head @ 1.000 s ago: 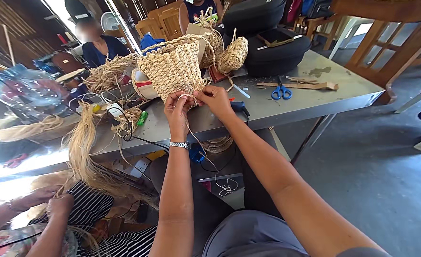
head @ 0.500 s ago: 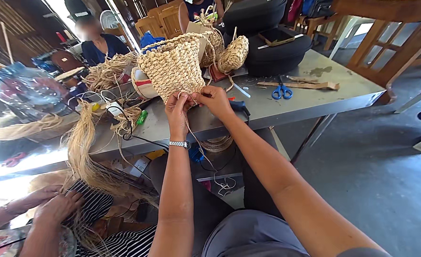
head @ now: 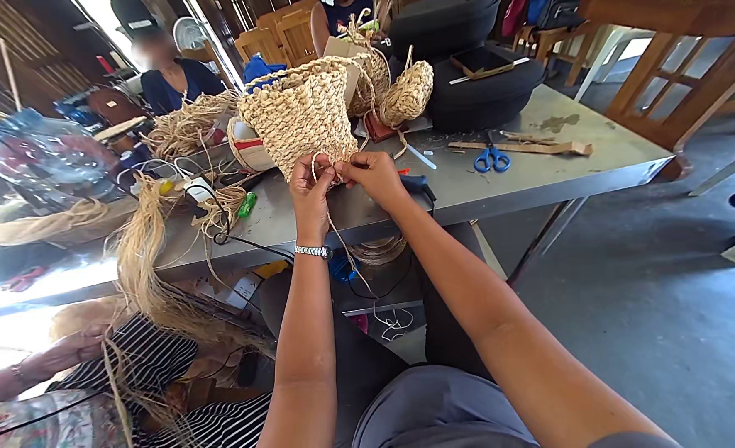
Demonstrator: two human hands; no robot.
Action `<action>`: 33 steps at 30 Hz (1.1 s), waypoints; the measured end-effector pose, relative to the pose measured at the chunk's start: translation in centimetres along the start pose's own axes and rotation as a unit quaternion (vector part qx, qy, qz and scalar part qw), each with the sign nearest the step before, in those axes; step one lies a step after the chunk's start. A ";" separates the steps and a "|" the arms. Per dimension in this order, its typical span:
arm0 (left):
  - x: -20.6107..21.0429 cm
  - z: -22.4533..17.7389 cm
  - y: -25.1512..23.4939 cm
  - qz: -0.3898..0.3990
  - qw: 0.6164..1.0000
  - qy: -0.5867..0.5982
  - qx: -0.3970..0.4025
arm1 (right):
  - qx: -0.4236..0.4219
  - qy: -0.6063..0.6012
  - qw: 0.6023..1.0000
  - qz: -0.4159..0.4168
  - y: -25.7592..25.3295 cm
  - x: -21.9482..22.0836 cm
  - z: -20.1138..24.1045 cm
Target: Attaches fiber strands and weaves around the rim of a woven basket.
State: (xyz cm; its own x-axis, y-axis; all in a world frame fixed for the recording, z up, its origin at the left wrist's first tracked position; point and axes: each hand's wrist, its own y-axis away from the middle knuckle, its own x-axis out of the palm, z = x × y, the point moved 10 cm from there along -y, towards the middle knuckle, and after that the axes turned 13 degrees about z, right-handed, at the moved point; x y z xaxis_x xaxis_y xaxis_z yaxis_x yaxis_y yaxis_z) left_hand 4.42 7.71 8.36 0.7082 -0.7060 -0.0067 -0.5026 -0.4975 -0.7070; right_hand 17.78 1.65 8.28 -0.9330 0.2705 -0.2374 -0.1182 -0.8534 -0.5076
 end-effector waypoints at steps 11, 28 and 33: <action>-0.2 0.0 0.1 0.001 1.000 -0.001 -0.001 | 0.008 -0.019 1.000 0.021 0.0 0.4 0.0; 0.4 0.6 0.0 -0.007 0.998 0.050 -0.025 | 0.012 -0.025 0.999 0.025 0.0 0.3 -0.4; 0.5 0.4 0.5 0.012 0.999 0.022 -0.036 | 0.011 -0.019 1.000 0.018 0.0 0.6 -0.3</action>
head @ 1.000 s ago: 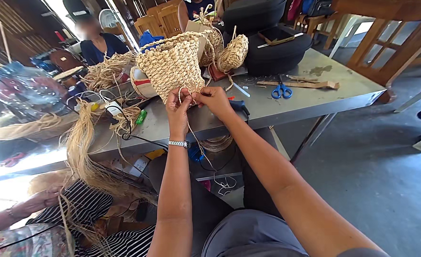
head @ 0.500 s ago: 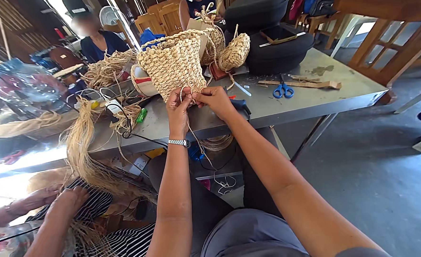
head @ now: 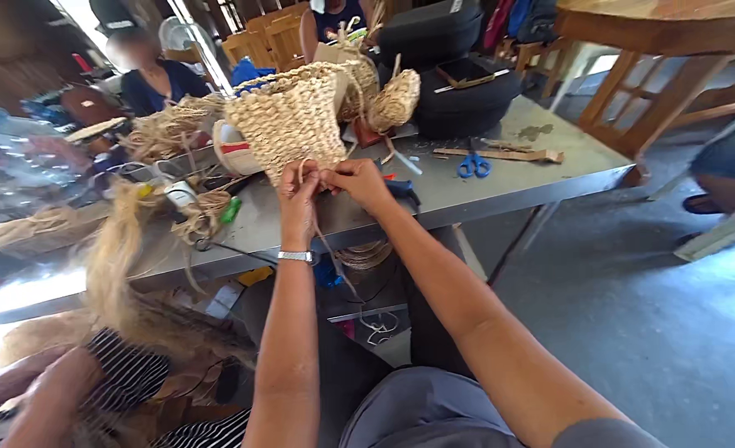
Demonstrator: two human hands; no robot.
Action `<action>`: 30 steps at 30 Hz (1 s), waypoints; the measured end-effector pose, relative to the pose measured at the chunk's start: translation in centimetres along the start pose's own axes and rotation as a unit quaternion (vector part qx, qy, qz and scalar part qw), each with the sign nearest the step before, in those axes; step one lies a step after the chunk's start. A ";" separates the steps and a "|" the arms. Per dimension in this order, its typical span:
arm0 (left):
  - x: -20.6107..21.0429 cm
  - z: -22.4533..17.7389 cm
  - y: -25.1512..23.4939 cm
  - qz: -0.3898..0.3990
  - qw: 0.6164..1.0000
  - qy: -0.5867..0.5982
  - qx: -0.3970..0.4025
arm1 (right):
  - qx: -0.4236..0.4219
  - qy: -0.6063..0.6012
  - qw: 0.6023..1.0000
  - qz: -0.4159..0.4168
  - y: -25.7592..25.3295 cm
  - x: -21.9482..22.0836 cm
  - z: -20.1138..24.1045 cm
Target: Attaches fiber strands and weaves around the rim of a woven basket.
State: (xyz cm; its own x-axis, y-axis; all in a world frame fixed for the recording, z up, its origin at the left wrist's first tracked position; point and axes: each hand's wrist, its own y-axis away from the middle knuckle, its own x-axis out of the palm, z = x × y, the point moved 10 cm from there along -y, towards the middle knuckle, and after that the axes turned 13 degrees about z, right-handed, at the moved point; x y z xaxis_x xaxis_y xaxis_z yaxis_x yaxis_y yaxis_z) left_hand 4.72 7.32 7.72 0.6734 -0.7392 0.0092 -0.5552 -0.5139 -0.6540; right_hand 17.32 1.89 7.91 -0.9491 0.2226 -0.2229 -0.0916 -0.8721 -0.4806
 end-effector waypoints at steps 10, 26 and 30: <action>0.0 0.0 -0.1 0.001 1.000 -0.022 -0.006 | -0.009 0.019 1.000 0.018 -0.2 0.0 0.4; -0.1 -0.3 -0.4 -0.054 0.999 -0.002 -0.004 | 0.012 0.028 0.999 0.013 0.0 -0.4 0.2; -0.3 0.1 -0.3 -0.022 1.000 0.021 0.001 | -0.002 0.022 1.000 0.008 -0.1 -0.3 0.0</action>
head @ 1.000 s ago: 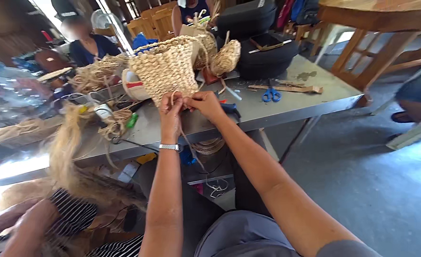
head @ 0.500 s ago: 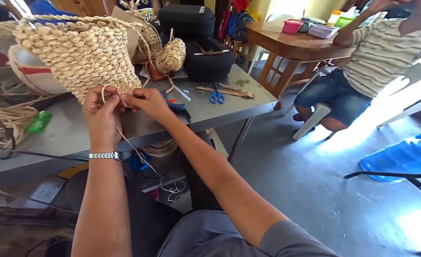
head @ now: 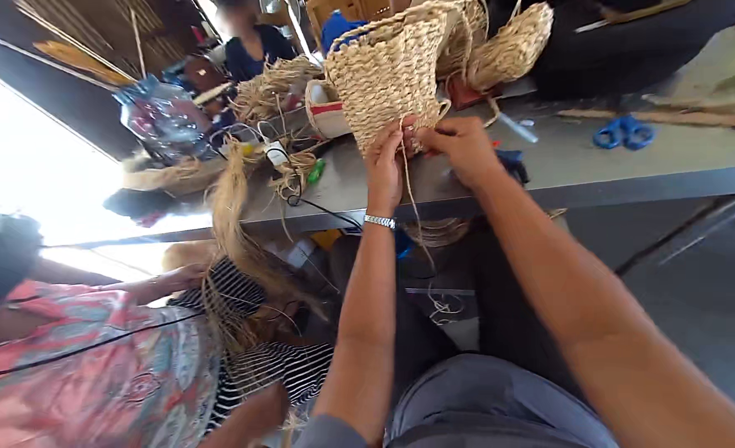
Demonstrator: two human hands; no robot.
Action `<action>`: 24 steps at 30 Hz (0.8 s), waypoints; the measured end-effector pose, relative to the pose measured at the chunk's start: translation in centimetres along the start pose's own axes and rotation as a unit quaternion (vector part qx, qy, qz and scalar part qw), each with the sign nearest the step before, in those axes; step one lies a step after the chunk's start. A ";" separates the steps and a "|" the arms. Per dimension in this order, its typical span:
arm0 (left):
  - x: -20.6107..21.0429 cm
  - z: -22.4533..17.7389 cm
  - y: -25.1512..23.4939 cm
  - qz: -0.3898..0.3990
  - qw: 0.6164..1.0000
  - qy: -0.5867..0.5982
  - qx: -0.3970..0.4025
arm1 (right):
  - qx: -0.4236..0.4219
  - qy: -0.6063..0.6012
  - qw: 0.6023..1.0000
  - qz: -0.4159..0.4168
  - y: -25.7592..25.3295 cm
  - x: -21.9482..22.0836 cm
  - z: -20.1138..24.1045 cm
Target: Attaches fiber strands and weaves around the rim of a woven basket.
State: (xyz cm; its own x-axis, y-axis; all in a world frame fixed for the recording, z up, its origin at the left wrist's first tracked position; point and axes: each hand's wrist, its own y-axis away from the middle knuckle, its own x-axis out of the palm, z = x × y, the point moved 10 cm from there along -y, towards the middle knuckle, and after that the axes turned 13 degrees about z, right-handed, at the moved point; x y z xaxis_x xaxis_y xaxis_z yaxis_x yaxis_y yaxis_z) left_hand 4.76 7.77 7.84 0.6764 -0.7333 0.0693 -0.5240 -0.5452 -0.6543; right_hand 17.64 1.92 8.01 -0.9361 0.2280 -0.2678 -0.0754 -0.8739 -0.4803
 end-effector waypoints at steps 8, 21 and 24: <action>-0.7 -0.4 0.0 -0.034 0.999 -0.013 0.033 | 0.000 -0.044 0.999 0.009 0.2 0.3 0.2; -0.5 -0.6 0.1 -0.027 0.999 -0.009 0.028 | 0.017 -0.047 0.999 0.012 0.1 0.5 -0.1; -0.5 -0.6 0.1 -0.031 0.999 -0.006 0.028 | 0.014 -0.043 0.999 0.017 0.0 0.6 -0.1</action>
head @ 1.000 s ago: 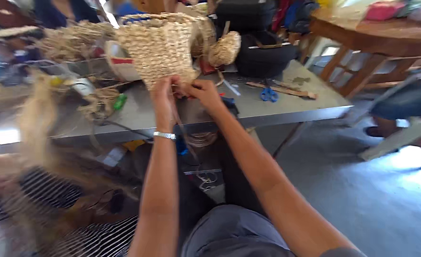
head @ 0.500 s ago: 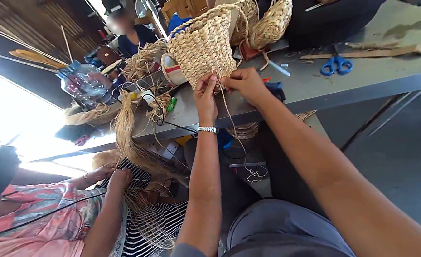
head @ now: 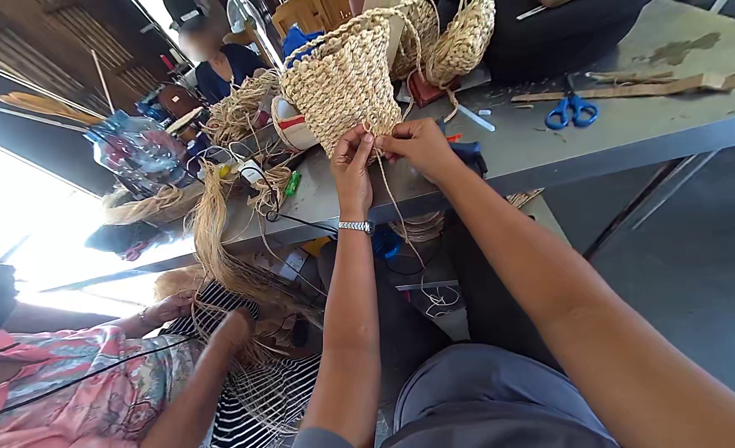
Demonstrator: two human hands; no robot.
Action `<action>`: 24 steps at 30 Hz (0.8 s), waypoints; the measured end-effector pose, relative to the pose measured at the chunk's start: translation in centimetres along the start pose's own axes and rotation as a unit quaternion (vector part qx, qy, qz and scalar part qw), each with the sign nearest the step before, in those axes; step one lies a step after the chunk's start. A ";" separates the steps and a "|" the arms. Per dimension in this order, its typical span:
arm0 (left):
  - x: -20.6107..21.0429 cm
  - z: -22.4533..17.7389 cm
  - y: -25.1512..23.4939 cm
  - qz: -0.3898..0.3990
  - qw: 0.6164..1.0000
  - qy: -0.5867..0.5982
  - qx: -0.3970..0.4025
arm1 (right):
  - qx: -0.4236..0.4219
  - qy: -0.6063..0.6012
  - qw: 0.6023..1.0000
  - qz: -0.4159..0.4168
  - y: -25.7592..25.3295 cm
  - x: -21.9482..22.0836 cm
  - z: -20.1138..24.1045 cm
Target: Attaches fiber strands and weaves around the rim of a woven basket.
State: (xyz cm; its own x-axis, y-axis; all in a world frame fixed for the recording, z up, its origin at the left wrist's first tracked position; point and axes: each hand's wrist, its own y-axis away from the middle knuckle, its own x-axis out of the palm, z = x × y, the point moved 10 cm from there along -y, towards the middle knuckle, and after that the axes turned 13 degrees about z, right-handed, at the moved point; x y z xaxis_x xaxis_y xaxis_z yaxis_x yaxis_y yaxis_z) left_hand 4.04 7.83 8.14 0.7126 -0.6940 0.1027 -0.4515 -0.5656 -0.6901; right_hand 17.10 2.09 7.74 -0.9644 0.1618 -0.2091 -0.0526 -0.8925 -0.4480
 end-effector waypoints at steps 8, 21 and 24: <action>-0.1 -0.1 -0.1 0.000 1.000 -0.018 0.007 | -0.004 0.001 1.000 0.014 0.1 0.4 0.2; 0.3 -0.1 -0.1 0.024 1.000 -0.007 0.010 | -0.007 0.032 0.999 -0.018 0.1 -0.4 0.2; 0.3 -0.1 -0.2 0.030 0.999 -0.018 0.007 | -0.003 0.044 0.999 -0.018 0.1 -0.4 0.2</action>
State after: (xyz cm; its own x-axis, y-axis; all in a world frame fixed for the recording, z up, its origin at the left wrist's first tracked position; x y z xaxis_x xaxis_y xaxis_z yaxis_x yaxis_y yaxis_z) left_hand 4.33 7.69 8.34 0.7032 -0.7101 0.0353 -0.4867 -0.5169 -0.7042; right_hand 17.38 1.85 7.98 -0.9353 0.2304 -0.2687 -0.0847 -0.8827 -0.4622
